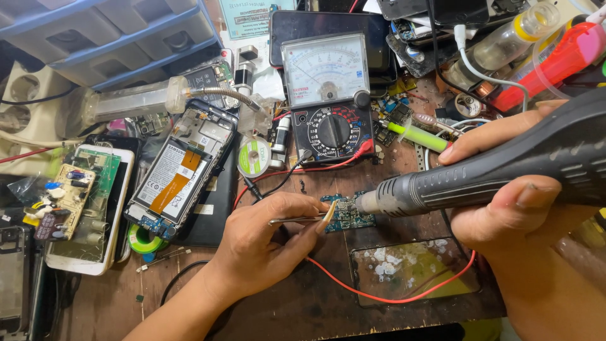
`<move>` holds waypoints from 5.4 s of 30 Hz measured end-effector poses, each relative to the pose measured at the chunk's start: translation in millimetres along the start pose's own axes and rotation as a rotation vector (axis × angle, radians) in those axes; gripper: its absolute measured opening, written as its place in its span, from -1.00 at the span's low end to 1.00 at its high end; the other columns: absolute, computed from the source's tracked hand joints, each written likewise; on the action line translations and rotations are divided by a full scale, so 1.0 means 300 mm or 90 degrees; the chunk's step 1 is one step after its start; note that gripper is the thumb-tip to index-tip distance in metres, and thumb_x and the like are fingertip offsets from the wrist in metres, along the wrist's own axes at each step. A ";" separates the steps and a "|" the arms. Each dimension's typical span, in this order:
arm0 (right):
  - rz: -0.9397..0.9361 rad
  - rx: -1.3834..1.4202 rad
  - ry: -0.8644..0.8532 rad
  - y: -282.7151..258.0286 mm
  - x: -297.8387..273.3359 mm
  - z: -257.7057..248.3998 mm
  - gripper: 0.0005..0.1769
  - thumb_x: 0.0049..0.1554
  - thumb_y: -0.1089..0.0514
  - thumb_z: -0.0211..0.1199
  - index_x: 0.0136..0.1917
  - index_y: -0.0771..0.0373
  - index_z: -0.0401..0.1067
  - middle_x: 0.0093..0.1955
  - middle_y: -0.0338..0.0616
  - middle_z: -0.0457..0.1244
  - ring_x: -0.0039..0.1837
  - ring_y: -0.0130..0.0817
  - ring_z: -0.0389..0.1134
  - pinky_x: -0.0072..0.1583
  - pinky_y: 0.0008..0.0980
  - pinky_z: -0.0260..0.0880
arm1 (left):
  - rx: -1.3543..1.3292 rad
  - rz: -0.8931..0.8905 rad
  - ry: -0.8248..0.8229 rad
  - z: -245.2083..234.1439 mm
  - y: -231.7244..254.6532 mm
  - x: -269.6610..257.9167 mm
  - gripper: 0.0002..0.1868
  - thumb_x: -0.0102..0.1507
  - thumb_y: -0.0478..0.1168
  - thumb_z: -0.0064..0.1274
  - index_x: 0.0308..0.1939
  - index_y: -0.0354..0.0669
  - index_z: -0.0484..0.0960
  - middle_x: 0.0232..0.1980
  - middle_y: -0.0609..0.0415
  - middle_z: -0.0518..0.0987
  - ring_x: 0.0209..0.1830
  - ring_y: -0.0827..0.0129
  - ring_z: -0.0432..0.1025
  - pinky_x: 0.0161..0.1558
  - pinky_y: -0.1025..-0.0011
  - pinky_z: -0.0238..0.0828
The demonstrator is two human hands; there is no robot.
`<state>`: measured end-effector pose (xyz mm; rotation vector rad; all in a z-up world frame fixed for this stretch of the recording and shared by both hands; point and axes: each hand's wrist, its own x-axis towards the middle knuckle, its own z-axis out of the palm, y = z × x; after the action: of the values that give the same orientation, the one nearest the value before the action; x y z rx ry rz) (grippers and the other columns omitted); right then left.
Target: The person uses a hot air gun to heat a small circuit board while holding it with tweezers. They repeatedly apply heat to specific components on the board, occasionally adjusting the board's position and the tool's angle.
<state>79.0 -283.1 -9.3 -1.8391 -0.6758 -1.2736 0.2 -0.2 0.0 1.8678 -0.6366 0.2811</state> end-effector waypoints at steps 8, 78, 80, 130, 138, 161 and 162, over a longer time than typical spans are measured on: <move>0.239 -0.119 -0.182 -0.212 0.127 -0.002 -0.19 0.33 -0.24 -0.39 -0.47 0.26 0.33 -0.40 -0.13 0.21 -0.07 -0.14 0.19 0.49 -0.29 0.04 | 0.018 0.003 0.006 -0.003 -0.007 0.000 -0.85 0.28 -0.35 0.18 -0.09 -0.27 0.61 -0.11 0.04 0.70 -0.31 0.50 0.65 -0.34 0.65 0.66; 0.156 -0.098 -0.114 -0.169 0.077 -0.004 -0.37 0.36 0.00 -0.29 -0.49 0.29 0.12 -0.39 -0.06 0.20 -0.15 -0.06 0.11 0.32 -0.07 0.11 | 0.024 -0.005 0.022 0.003 -0.003 -0.009 -0.85 0.26 -0.36 0.22 -0.12 -0.26 0.58 -0.11 0.02 0.70 -0.34 0.51 0.64 -0.46 0.69 0.53; 0.155 -0.099 -0.085 -0.118 0.021 -0.026 -0.45 0.32 -0.05 -0.27 -0.43 0.26 0.09 -0.39 -0.10 0.11 -0.15 -0.09 0.09 0.28 -0.07 0.14 | 0.017 -0.003 0.021 0.004 -0.004 -0.008 -0.86 0.26 -0.37 0.22 -0.13 -0.26 0.58 -0.11 0.02 0.70 -0.35 0.51 0.65 -0.49 0.68 0.48; 0.230 0.133 -0.010 -0.209 0.129 0.025 -0.35 0.26 -0.29 -0.12 -0.34 0.32 0.22 -0.43 -0.03 0.21 -0.32 -0.26 0.17 0.08 -0.24 0.19 | 0.144 0.054 0.095 -0.015 -0.003 -0.013 -0.79 0.25 -0.37 0.27 -0.07 -0.20 0.63 -0.09 0.09 0.72 -0.20 0.44 0.67 -0.09 0.53 0.65; 0.207 0.230 0.003 -0.198 0.099 0.028 -0.44 0.37 -0.29 -0.05 0.26 0.22 0.01 -0.33 0.03 0.23 -0.39 -0.25 0.16 -0.17 -0.32 0.27 | 0.150 0.086 0.107 -0.016 0.002 -0.020 -0.81 0.24 -0.39 0.29 -0.11 -0.24 0.61 -0.12 0.04 0.72 -0.18 0.43 0.65 -0.06 0.51 0.63; 0.189 0.055 -0.064 -0.209 0.126 0.022 -0.55 0.21 0.01 -0.22 -0.29 0.46 0.08 -0.44 0.09 0.19 -0.34 -0.17 0.16 0.39 -0.06 0.08 | 0.077 0.062 0.052 0.000 0.022 -0.007 -0.85 0.24 -0.34 0.23 -0.20 -0.21 0.55 -0.14 -0.03 0.73 -0.31 0.40 0.68 -0.30 0.57 0.56; 0.189 0.057 -0.061 -0.215 0.134 0.023 -0.55 0.21 0.01 -0.22 -0.29 0.46 0.08 -0.44 0.09 0.19 -0.34 -0.17 0.16 0.39 -0.06 0.08 | 0.081 0.062 0.050 -0.001 0.021 -0.008 -0.85 0.24 -0.34 0.23 -0.20 -0.21 0.55 -0.14 -0.03 0.73 -0.31 0.40 0.68 -0.30 0.57 0.56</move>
<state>46.5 -242.1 46.2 -1.8553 -0.4793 -0.9519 -5.2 -0.9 4.1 1.9385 -0.6702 0.4667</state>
